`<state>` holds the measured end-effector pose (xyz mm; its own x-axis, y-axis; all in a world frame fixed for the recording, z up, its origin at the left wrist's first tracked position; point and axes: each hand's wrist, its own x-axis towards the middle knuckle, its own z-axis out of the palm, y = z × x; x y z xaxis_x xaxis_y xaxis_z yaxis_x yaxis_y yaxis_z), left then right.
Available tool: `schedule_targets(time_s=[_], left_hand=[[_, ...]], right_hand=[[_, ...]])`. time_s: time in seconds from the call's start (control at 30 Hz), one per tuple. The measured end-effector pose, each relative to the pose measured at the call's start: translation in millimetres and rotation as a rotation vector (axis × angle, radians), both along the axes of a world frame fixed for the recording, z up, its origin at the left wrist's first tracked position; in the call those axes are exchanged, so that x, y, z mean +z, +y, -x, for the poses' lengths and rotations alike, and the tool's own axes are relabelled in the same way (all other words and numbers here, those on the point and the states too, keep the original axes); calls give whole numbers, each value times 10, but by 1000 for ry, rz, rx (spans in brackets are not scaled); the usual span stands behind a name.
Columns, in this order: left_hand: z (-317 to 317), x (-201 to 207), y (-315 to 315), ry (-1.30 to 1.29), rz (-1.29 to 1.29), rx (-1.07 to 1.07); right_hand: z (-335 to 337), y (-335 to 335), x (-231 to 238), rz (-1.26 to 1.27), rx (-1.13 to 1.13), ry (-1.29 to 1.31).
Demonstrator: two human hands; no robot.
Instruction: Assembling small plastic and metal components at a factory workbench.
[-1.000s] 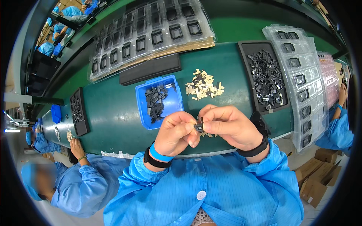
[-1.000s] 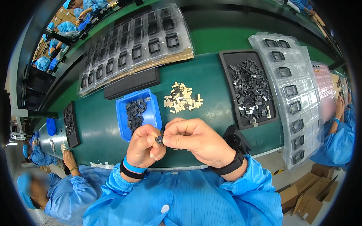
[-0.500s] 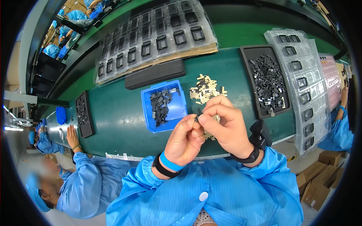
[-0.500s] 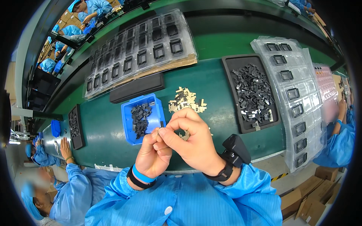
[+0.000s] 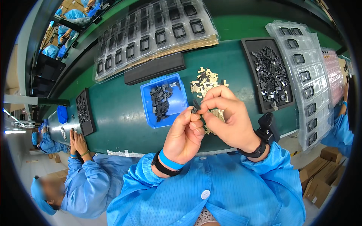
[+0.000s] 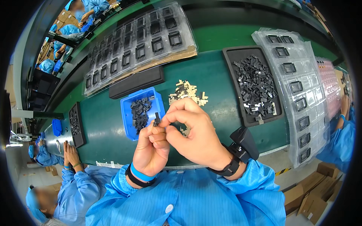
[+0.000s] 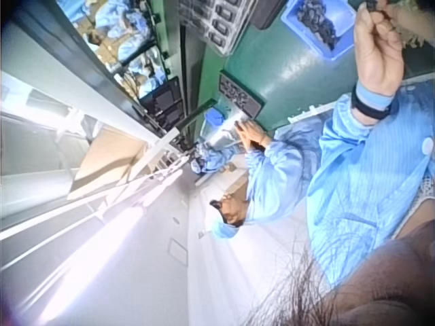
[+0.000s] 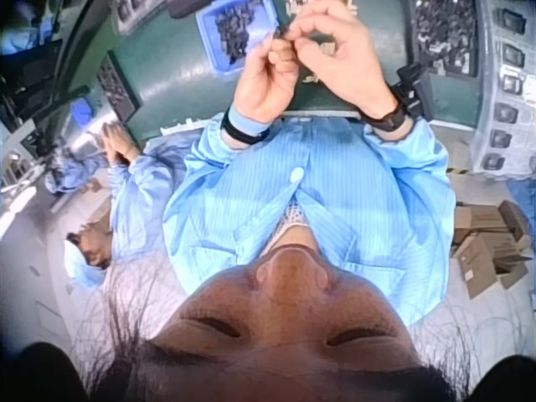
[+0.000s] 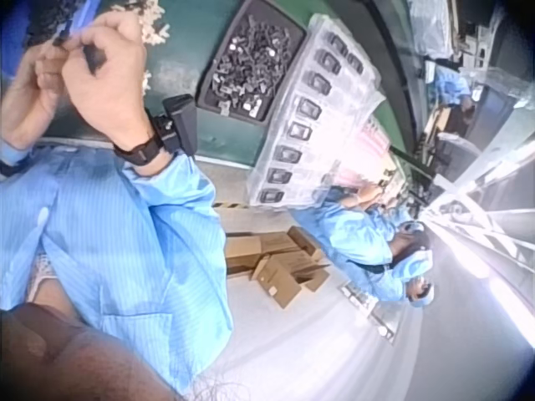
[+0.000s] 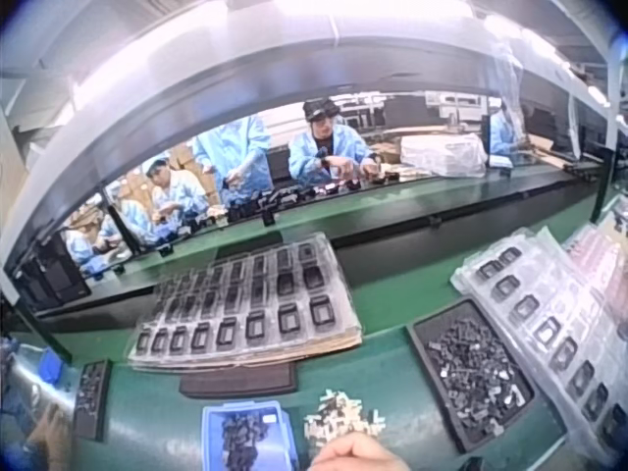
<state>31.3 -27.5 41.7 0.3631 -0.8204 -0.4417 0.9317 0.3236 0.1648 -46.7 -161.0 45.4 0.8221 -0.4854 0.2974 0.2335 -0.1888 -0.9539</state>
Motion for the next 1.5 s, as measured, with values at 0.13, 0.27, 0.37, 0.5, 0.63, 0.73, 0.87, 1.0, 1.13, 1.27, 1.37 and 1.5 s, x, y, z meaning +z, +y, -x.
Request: schedule_targets(time_s=[0.13, 0.27, 0.37, 0.5, 0.63, 0.73, 0.87, 1.0, 1.13, 1.27, 1.37, 1.5], left_hand=[[-1, -8, 1, 31, 22, 13], [-5, 12, 13, -471, 28, -6], [-70, 44, 17, -873, -27, -61], [-126, 125, 38, -1284, -173, -128], [-221, 102, 31, -1898, -255, -155], [-222, 31, 41, -2040, -267, -89], [-137, -114, 42, -1597, -302, -107], [-50, -173, -48, -1437, -306, -375], [64, -468, 46, -1673, -350, -407], [144, -752, 100, -1773, -357, -293], [126, -759, 97, -1725, -401, -287], [129, -783, 91, -1773, -405, -277]], right_hand=[[38, -39, -4, -206, 82, -4], [68, -97, 122, -715, 291, 156], [103, -149, 71, -937, 394, 206], [129, -217, 13, -841, 480, 308], [106, -239, 63, -490, 413, 437], [87, -209, 43, -463, 388, 447], [153, -275, 69, -524, 362, 439], [269, -447, -64, -218, 13, 312], [373, -988, -260, 308, -604, 496], [324, -979, -277, 658, -717, 456], [173, -758, -416, 551, -425, 474], [-38, -657, -625, 596, -305, 611]])
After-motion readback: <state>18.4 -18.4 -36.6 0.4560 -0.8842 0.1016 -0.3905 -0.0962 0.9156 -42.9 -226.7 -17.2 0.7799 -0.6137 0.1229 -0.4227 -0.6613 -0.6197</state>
